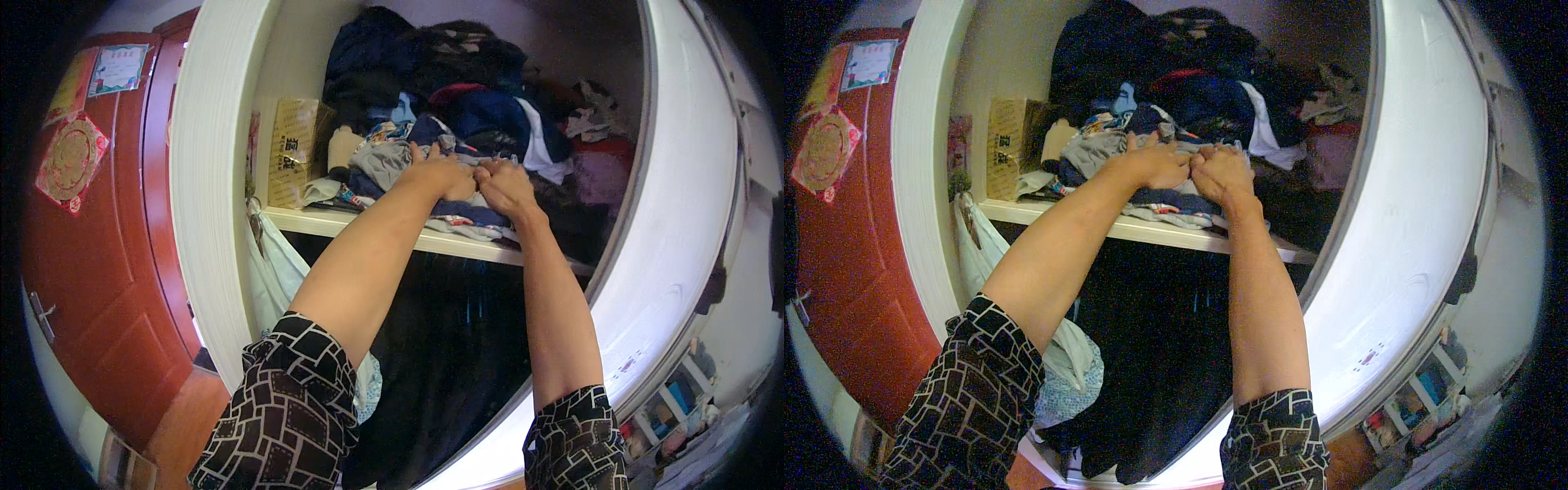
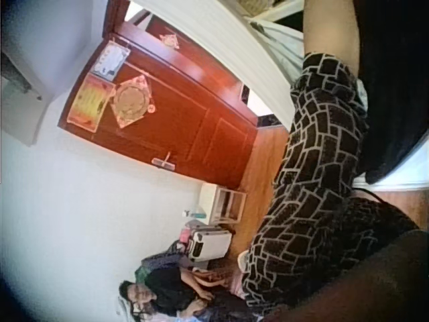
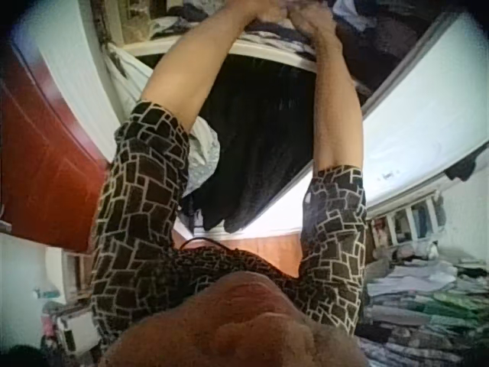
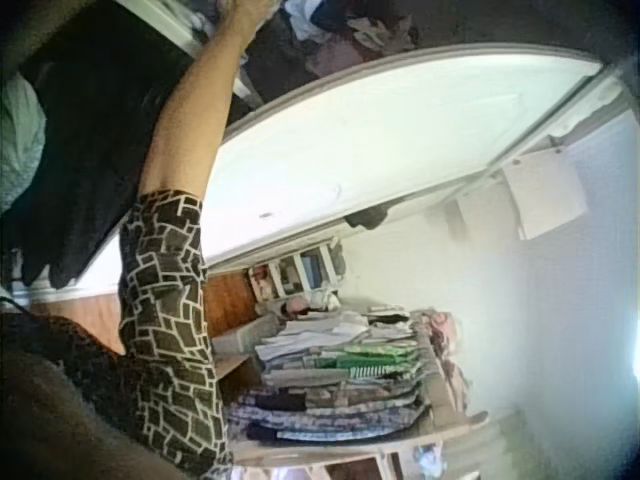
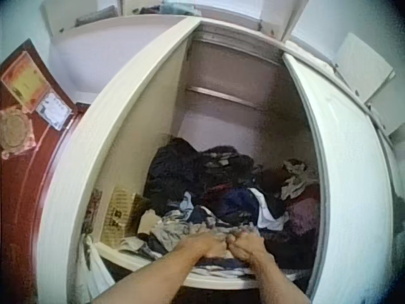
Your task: The person sits on the floor in front of a bed and folds various pieces of clothing, including shirts and pants, by hand. After folding the items, the person stands up, walks to a closet, and places the folded clothes onto a shelf.
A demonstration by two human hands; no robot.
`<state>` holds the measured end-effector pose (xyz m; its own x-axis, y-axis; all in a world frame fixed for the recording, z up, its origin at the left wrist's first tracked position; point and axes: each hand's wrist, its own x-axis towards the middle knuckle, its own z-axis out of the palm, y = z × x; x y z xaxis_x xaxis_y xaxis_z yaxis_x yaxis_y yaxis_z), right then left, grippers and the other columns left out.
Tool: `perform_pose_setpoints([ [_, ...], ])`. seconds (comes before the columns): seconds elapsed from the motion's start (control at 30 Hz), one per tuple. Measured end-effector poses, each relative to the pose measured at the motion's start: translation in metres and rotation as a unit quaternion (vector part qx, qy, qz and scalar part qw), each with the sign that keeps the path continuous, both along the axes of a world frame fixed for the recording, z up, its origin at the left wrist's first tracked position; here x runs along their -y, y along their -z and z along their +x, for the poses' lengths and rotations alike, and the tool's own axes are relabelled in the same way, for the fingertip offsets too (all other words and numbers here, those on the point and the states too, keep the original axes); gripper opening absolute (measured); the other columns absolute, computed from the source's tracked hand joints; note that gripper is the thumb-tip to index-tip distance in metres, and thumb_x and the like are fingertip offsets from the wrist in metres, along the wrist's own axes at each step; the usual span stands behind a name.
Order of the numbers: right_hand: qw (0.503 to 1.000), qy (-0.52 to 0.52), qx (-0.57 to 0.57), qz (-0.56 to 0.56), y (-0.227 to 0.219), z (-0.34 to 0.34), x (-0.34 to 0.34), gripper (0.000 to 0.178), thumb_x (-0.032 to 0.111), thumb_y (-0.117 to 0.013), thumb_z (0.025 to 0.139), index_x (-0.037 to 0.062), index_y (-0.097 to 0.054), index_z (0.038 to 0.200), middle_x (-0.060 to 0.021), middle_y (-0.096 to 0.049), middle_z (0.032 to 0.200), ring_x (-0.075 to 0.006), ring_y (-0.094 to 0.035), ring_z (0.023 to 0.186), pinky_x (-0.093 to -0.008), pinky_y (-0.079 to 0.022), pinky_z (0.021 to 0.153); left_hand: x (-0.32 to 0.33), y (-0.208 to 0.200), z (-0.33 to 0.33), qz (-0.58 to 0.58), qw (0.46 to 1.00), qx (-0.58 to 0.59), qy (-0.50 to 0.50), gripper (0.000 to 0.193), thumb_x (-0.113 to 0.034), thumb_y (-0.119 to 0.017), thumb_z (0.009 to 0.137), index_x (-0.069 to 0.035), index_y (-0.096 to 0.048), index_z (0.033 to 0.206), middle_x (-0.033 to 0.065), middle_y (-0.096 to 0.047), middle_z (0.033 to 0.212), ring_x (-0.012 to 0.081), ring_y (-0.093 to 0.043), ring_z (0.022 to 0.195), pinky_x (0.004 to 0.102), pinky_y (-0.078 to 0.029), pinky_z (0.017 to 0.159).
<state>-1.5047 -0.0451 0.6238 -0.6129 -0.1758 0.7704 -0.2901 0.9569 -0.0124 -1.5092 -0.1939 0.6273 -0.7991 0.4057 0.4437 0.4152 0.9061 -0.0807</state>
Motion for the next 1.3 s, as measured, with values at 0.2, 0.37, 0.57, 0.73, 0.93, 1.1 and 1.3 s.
perform_pose_setpoints([
  [0.2,0.997,0.027,0.050,-0.047,0.008,0.071,0.022,0.061,0.055,-0.033,0.092,0.0214,-0.035,0.143,-0.0139,-0.019,0.153,-0.0360,-0.016,0.141,-0.0662,-0.020,0.104,0.017,0.008,0.014,0.128,0.969,-0.186,0.097,0.032,-0.028,-0.050,0.086,-0.014,-0.068,0.108,0.0175,-0.062,0.115,0.0341,-0.050,0.119,0.0640,-0.018,0.105],
  [0.37,0.993,0.030,0.092,-0.066,0.026,0.048,0.003,0.063,0.058,-0.031,0.091,0.0235,-0.032,0.145,-0.0156,-0.016,0.154,-0.0402,-0.014,0.141,-0.0658,-0.019,0.105,0.031,0.006,0.009,0.098,0.969,-0.223,0.033,0.049,-0.047,-0.039,0.092,-0.024,-0.049,0.134,0.0146,-0.032,0.147,0.0325,-0.024,0.138,0.0593,-0.007,0.110],
  [0.57,0.996,-0.009,0.085,-0.020,0.026,0.019,-0.008,0.064,0.054,-0.034,0.091,0.0173,-0.036,0.143,-0.0195,-0.021,0.152,-0.0436,-0.021,0.138,-0.0549,-0.021,0.110,0.042,-0.005,0.001,-0.024,0.997,0.010,-0.066,0.066,-0.061,-0.023,0.092,-0.028,-0.019,0.149,0.0095,-0.007,0.156,0.0280,0.000,0.144,0.0490,0.008,0.114],
  [0.73,0.999,0.017,0.030,-0.011,0.028,0.013,-0.002,0.059,0.048,-0.034,0.091,0.0130,-0.040,0.138,-0.0242,-0.031,0.143,-0.0462,-0.033,0.130,-0.0559,-0.033,0.103,0.044,-0.010,-0.016,-0.029,0.998,0.024,-0.054,0.069,-0.061,-0.024,0.091,-0.025,-0.020,0.149,0.0129,-0.009,0.156,0.0303,-0.001,0.144,0.0469,0.002,0.115],
  [0.93,0.998,0.011,0.027,-0.052,0.029,0.030,-0.004,0.058,0.050,-0.037,0.091,0.0141,-0.042,0.136,-0.0211,-0.030,0.146,-0.0453,-0.037,0.128,-0.0569,-0.036,0.100,0.042,-0.002,-0.012,-0.006,1.000,0.010,-0.016,0.068,-0.062,-0.021,0.093,-0.022,-0.022,0.149,0.0153,-0.011,0.155,0.0334,-0.005,0.144,0.0501,-0.002,0.115],
  [1.1,0.994,-0.052,-0.023,-0.088,0.036,0.037,-0.004,0.060,0.053,-0.040,0.089,0.0127,-0.051,0.133,-0.0252,-0.038,0.141,-0.0438,-0.039,0.127,-0.0497,-0.034,0.103,0.045,0.003,-0.012,0.036,0.999,0.005,-0.015,0.069,-0.063,-0.025,0.092,-0.024,-0.021,0.149,0.0130,-0.007,0.156,0.0298,0.002,0.144,0.0482,0.004,0.115],
  [1.3,0.997,-0.006,0.032,-0.072,0.020,0.061,0.006,0.067,0.057,-0.045,0.087,0.0115,-0.048,0.136,-0.0243,-0.027,0.148,-0.0400,-0.026,0.137,-0.0528,-0.024,0.109,0.051,0.009,-0.010,0.053,0.998,0.014,-0.006,0.069,-0.063,-0.027,0.091,-0.024,-0.023,0.149,0.0121,-0.007,0.156,0.0293,0.001,0.144,0.0479,0.004,0.115],
])
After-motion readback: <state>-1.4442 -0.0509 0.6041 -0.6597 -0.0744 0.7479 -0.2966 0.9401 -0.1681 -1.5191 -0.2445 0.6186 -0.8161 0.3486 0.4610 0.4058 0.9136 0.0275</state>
